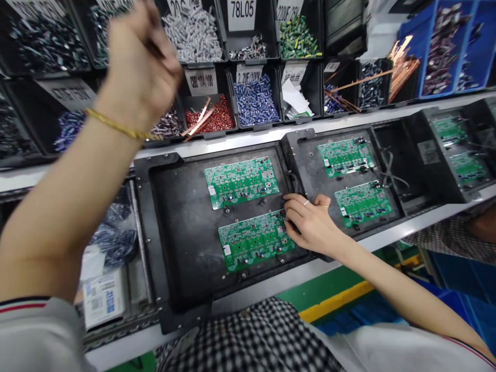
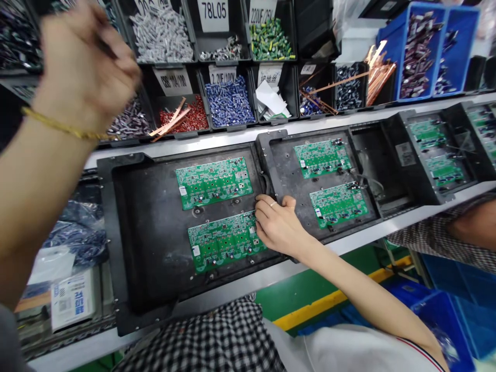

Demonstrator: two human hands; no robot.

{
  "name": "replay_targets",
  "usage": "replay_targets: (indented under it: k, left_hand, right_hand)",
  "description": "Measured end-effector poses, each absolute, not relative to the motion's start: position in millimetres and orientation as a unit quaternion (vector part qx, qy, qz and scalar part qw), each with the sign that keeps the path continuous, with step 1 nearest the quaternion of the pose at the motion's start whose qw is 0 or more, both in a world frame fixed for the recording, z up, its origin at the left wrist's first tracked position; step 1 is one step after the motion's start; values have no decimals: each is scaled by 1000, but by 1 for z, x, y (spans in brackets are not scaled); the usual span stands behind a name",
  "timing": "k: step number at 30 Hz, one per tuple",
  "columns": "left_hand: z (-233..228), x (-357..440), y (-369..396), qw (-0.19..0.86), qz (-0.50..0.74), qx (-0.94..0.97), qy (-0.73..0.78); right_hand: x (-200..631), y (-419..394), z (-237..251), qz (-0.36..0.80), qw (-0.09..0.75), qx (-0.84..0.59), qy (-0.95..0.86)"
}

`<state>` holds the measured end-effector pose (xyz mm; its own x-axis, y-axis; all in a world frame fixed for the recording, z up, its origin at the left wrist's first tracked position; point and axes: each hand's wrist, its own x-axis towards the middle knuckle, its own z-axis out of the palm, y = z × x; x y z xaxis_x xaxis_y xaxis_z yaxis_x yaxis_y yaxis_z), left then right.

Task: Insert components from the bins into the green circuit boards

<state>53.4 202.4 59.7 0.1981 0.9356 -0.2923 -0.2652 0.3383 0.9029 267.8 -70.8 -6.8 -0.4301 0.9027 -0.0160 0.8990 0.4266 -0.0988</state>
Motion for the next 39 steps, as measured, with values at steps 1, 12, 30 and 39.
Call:
replay_targets:
  k: [1,12,30,39]
  left_hand:
    - [57,61,173,715,444,331,426]
    - [-1,75,-9,853,137,222,452]
    - [8,76,-29,858,56,188,475]
    - [10,83,-28,858,74,203,465]
  right_hand:
    - [268,-71,-7,42,18,-531,-846]
    - [256,-59,23,162,196,-589,-767]
    - [286,-57,4,191,29,-522,-831]
    - [285,-57,1,211,39,-532,-819]
